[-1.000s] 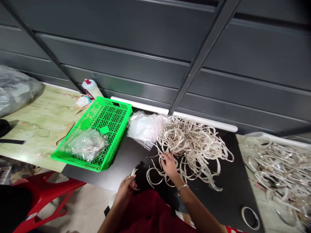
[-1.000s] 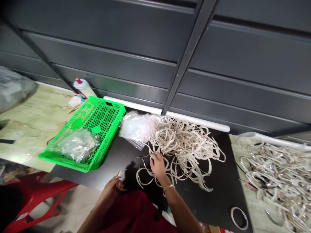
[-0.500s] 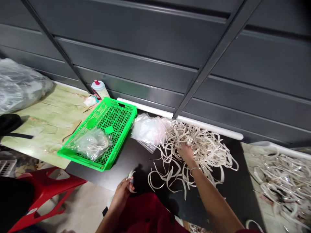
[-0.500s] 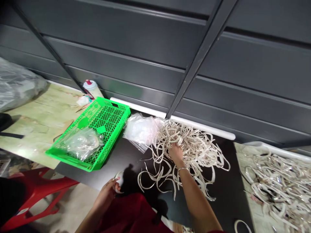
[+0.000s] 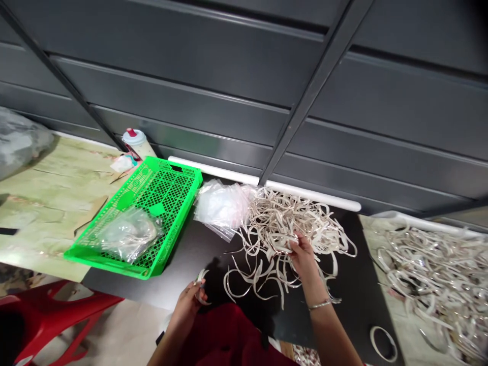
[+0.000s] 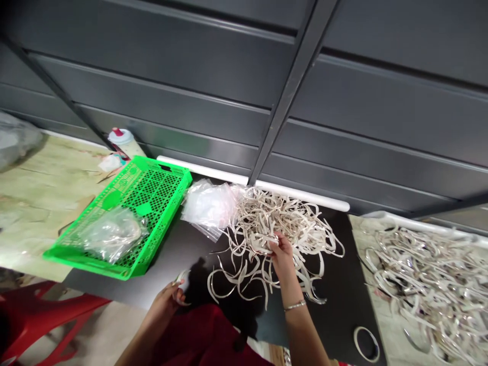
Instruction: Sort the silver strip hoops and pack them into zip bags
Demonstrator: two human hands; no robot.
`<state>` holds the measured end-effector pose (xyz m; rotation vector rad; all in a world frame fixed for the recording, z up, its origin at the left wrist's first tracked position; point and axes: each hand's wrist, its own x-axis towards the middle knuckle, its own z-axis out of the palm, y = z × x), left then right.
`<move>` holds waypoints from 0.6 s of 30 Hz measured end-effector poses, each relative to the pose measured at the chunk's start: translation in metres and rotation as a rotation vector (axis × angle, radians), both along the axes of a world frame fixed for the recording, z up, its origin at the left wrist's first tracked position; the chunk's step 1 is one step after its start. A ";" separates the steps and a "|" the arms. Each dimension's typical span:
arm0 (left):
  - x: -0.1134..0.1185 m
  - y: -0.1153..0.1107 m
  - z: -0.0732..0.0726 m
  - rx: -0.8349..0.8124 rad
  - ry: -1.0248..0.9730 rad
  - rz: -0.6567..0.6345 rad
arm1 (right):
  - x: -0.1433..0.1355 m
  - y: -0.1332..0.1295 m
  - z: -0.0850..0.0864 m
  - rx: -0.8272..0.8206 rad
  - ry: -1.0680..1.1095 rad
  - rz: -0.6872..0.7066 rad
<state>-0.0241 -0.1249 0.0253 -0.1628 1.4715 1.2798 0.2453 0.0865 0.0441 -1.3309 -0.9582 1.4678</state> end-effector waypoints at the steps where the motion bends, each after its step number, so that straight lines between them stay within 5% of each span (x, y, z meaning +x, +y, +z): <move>1: 0.000 0.001 0.000 -0.003 0.000 -0.006 | -0.002 -0.005 0.001 -0.017 0.042 -0.006; 8: 0.000 0.002 -0.003 -0.003 0.009 -0.036 | -0.013 -0.028 -0.004 -0.131 0.194 0.070; 12: 0.002 -0.002 -0.005 0.006 -0.005 -0.022 | -0.023 -0.050 -0.020 -0.079 -0.012 0.324; 18: 0.002 -0.004 -0.006 0.025 -0.028 0.002 | -0.045 -0.065 -0.042 0.061 -0.263 0.485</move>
